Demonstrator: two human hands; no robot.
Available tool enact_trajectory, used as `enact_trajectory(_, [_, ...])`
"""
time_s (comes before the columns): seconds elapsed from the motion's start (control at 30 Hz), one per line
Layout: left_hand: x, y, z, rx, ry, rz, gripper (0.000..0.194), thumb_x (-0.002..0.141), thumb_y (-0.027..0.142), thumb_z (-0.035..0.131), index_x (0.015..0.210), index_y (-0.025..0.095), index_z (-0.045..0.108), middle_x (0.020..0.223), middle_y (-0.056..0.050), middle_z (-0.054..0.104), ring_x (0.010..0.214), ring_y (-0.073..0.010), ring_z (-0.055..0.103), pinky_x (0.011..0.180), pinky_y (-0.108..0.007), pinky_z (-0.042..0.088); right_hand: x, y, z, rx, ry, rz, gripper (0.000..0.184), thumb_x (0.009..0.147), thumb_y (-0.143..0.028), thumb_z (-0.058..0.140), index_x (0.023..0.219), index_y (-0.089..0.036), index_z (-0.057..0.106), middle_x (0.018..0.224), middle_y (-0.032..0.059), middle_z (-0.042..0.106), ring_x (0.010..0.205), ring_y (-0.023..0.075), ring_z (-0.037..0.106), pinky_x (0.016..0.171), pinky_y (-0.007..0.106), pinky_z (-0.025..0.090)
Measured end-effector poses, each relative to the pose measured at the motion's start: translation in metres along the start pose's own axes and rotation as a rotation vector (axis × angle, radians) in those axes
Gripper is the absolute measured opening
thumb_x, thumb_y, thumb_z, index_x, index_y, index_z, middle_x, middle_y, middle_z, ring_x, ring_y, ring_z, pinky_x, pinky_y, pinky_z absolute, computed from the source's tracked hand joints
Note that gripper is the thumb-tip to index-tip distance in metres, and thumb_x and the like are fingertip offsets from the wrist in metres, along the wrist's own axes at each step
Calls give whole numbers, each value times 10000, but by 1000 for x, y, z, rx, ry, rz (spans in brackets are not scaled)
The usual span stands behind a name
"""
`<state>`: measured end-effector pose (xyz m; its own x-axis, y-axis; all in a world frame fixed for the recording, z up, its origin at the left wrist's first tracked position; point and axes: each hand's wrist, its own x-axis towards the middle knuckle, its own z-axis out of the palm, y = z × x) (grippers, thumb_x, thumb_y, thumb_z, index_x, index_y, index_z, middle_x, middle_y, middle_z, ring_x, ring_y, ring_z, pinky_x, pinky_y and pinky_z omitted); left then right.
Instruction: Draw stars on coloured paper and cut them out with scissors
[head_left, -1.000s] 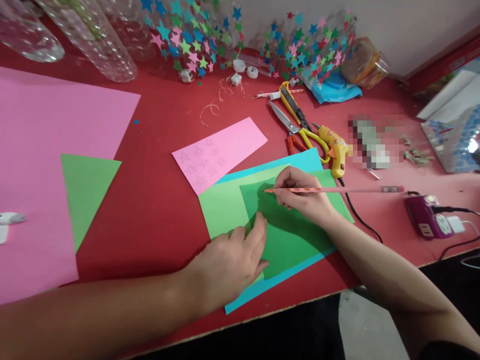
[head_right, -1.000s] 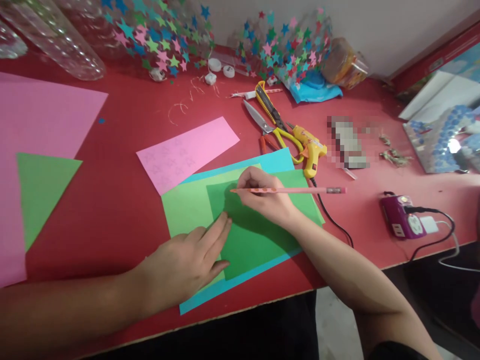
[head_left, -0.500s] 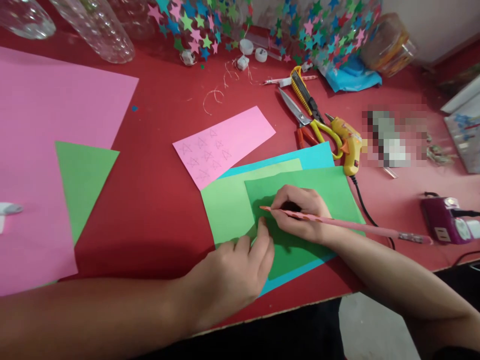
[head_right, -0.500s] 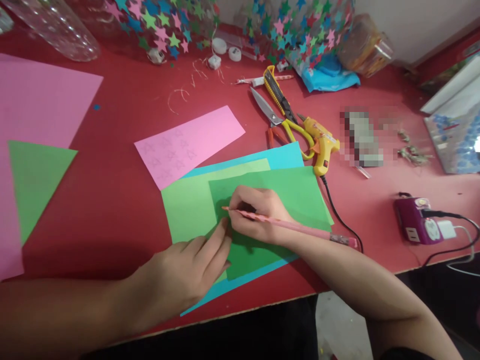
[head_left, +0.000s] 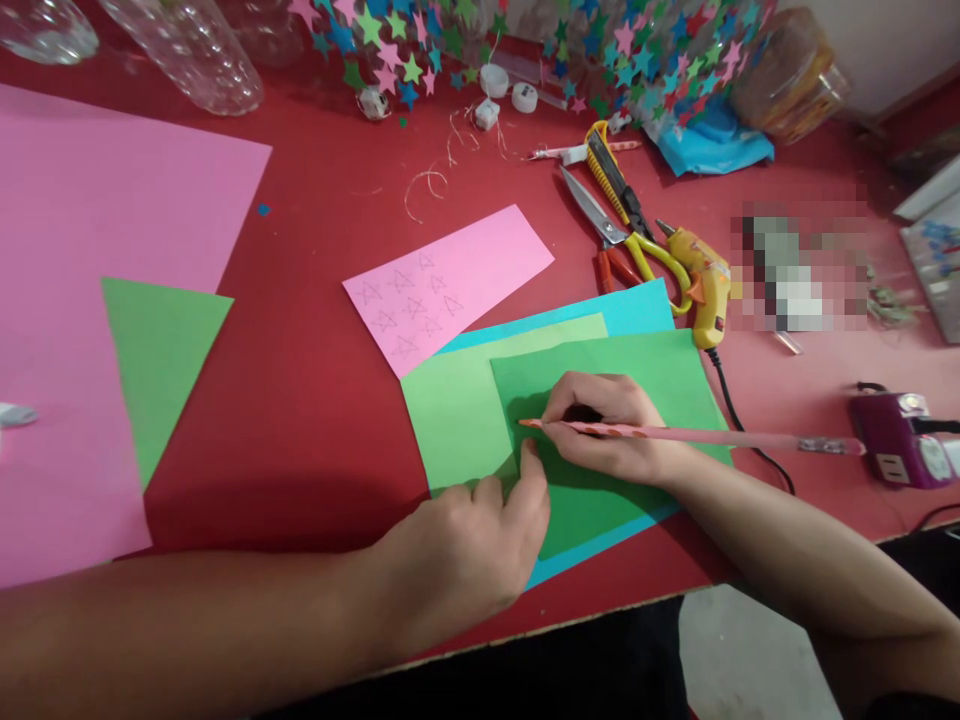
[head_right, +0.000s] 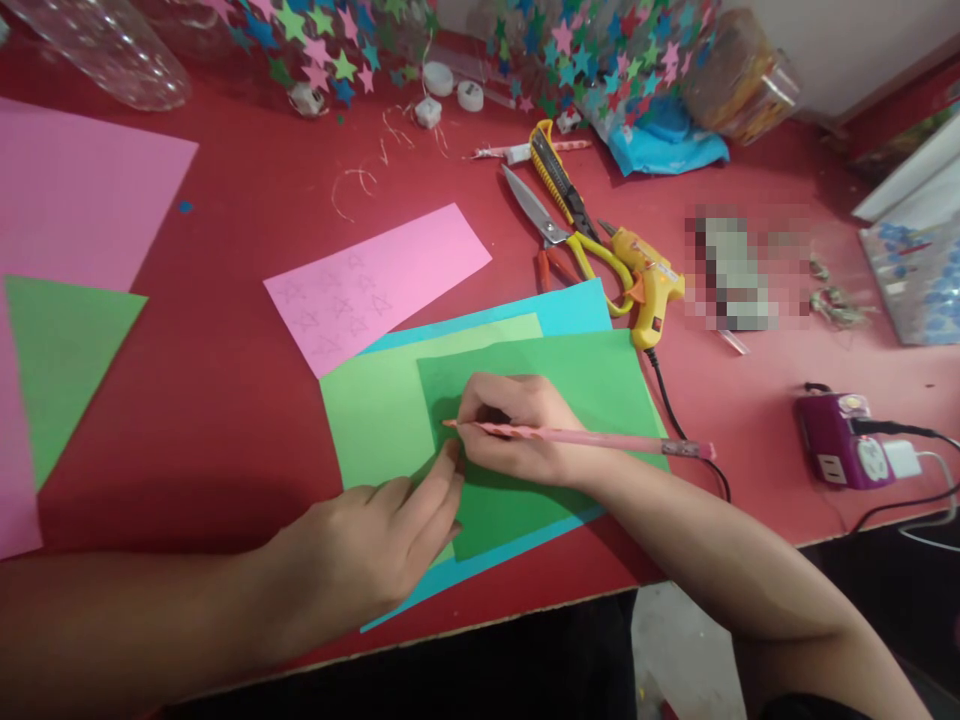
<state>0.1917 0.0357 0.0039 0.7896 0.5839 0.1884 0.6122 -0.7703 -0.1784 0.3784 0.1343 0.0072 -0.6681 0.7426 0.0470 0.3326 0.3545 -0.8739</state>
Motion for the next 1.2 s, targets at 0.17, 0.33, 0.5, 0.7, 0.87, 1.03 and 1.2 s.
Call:
enact_trajectory(0.17, [1, 1, 0, -3, 12, -3, 328, 842, 171, 580, 1116, 15, 671, 1142, -237, 687, 477, -135, 577, 338, -239, 420, 0, -2, 2, -36, 33, 32, 137, 766, -100, 579, 673, -191, 537, 579, -54, 535, 472, 49, 413, 426, 188, 306])
enact_trajectory(0.33, [2, 1, -1, -11, 11, -10, 310, 840, 168, 583, 1098, 27, 681, 1131, -223, 696, 474, -136, 574, 339, -241, 423, -1, -2, 4, -46, 81, 86, 123, 788, -128, 577, 690, -194, 541, 565, -59, 515, 465, 49, 396, 423, 189, 299])
enact_trajectory(0.5, [2, 1, -2, -4, 0, -17, 327, 840, 170, 588, 1120, 25, 673, 1137, -226, 694, 464, -132, 565, 336, -242, 422, 0, -3, 5, -55, 118, 135, 138, 790, -161, 582, 676, -203, 515, 565, -56, 503, 463, 57, 376, 432, 208, 287])
enact_trajectory(0.7, [2, 2, 2, -14, 36, -27, 311, 835, 169, 596, 1090, 13, 678, 1112, -234, 700, 482, -147, 588, 341, -248, 431, -2, -1, 8, -63, 156, 153, 133, 804, -182, 590, 700, -207, 511, 559, -63, 486, 464, 57, 365, 441, 213, 285])
enact_trajectory(0.87, [1, 3, 2, -24, 37, -38, 311, 831, 160, 600, 1095, 16, 676, 1118, -227, 700, 502, -154, 610, 341, -245, 433, -3, 0, 9, -64, 160, 153, 127, 803, -170, 594, 707, -203, 517, 562, -67, 488, 468, 53, 369, 435, 204, 280])
enact_trajectory(1.03, [-1, 4, 2, -28, 27, -40, 310, 847, 161, 584, 1112, 21, 664, 1130, -227, 694, 500, -151, 602, 349, -255, 430, -2, -1, 9, -103, 152, 141, 131, 781, -144, 574, 686, -200, 503, 561, -65, 478, 478, 52, 373, 446, 196, 297])
enact_trajectory(1.2, [-1, 5, 4, -23, 14, -30, 306, 860, 155, 569, 1114, 7, 653, 1156, -244, 678, 521, -157, 609, 353, -259, 395, -4, -1, 7, -118, 125, 102, 143, 732, -97, 548, 664, -201, 477, 562, -63, 476, 485, 55, 382, 453, 191, 312])
